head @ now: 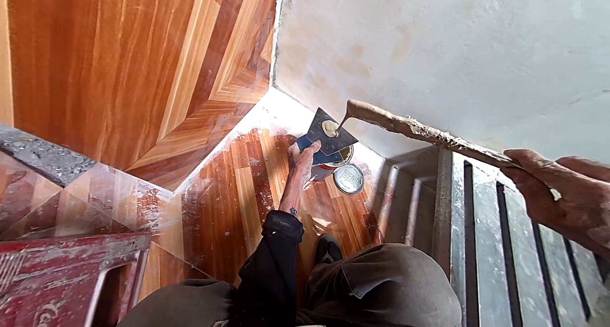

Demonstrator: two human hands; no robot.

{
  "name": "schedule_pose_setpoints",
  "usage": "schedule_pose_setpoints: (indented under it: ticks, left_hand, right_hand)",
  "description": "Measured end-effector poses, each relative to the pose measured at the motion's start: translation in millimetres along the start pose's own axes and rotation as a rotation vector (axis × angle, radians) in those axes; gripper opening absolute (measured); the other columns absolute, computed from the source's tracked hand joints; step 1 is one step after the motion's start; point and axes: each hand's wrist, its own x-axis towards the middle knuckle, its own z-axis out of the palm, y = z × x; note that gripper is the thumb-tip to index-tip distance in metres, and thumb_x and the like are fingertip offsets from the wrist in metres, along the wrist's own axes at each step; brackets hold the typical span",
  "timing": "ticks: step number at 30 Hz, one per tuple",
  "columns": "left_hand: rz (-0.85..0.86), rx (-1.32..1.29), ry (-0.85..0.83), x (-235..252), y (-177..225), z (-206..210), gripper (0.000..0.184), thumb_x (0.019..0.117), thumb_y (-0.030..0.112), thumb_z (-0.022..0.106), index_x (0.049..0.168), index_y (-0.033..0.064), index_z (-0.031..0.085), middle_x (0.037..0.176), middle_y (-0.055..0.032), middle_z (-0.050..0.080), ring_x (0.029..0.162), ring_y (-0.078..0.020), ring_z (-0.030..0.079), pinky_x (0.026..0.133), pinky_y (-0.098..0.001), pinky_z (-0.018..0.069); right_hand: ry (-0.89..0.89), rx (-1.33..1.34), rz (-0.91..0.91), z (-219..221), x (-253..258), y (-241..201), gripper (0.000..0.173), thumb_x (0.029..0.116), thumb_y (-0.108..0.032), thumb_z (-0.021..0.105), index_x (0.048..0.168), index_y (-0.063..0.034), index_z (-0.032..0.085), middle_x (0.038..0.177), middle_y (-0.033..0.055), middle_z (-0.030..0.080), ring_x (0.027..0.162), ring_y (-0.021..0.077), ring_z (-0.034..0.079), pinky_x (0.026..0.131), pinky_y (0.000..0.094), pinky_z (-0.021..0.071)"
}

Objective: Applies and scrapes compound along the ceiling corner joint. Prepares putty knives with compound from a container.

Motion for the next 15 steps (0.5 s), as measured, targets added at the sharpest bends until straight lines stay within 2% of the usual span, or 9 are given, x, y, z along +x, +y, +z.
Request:
schedule_pose_setpoints:
  ticks: [4, 7, 10, 13, 15]
  left_hand:
    - [-0.015, 0.029, -0.01, -6, 4, 2, 0.027, 0.0916, 0.003, 0.07, 0.117, -0.001, 0.063, 0.106, -0.0152, 0.069, 0.093, -0.0216, 0.07, 0.084, -0.0399, 0.0606]
    - [-0.072, 0.056, 0.021, -28, 32, 16, 0.021, 0.0942, -0.002, 0.065, 0.115, -0.0005, 0.061, 0.101, -0.0105, 0.068, 0.085, -0.0155, 0.069, 0.077, -0.0332, 0.0606]
    - [-0.08, 0.072, 0.014, -35, 40, 18, 0.023, 0.0944, -0.003, 0.064, 0.117, -0.0019, 0.06, 0.102, -0.0112, 0.068, 0.085, -0.0148, 0.069, 0.076, -0.0312, 0.0597]
    - [-0.091, 0.13, 0.029, -28, 32, 15, 0.026, 0.0933, -0.001, 0.067, 0.118, -0.0011, 0.061, 0.103, -0.0117, 0.068, 0.086, -0.0156, 0.068, 0.077, -0.0321, 0.0594]
    - [-0.054, 0.148, 0.009, -12, 9, 4, 0.026, 0.0903, 0.002, 0.072, 0.115, -0.0008, 0.065, 0.102, -0.0146, 0.07, 0.087, -0.0196, 0.07, 0.08, -0.0368, 0.0605]
  right_hand:
    - [-0.017, -0.021, 0.047, -12, -5, 2, 0.039, 0.108, -0.031, 0.046, 0.128, -0.0079, 0.07, 0.088, 0.0253, 0.07, 0.072, 0.0455, 0.069, 0.058, 0.0595, 0.0509]
    - [0.014, -0.01, 0.043, -14, -7, 4, 0.04, 0.1076, -0.031, 0.046, 0.126, -0.0064, 0.071, 0.088, 0.0251, 0.071, 0.073, 0.0438, 0.07, 0.059, 0.0582, 0.0518]
    - [0.01, -0.008, 0.054, -17, -8, 3, 0.04, 0.1075, -0.033, 0.047, 0.127, -0.007, 0.071, 0.088, 0.0252, 0.071, 0.074, 0.0435, 0.07, 0.06, 0.058, 0.0525]
    - [0.016, -0.002, 0.057, -15, -8, 3, 0.041, 0.1077, -0.033, 0.046, 0.126, -0.0066, 0.071, 0.088, 0.0249, 0.071, 0.073, 0.0434, 0.07, 0.06, 0.058, 0.0517]
    - [0.009, 0.004, 0.065, -14, -8, 3, 0.041, 0.1078, -0.032, 0.045, 0.126, -0.0062, 0.071, 0.088, 0.0257, 0.071, 0.074, 0.0447, 0.07, 0.06, 0.0594, 0.0516]
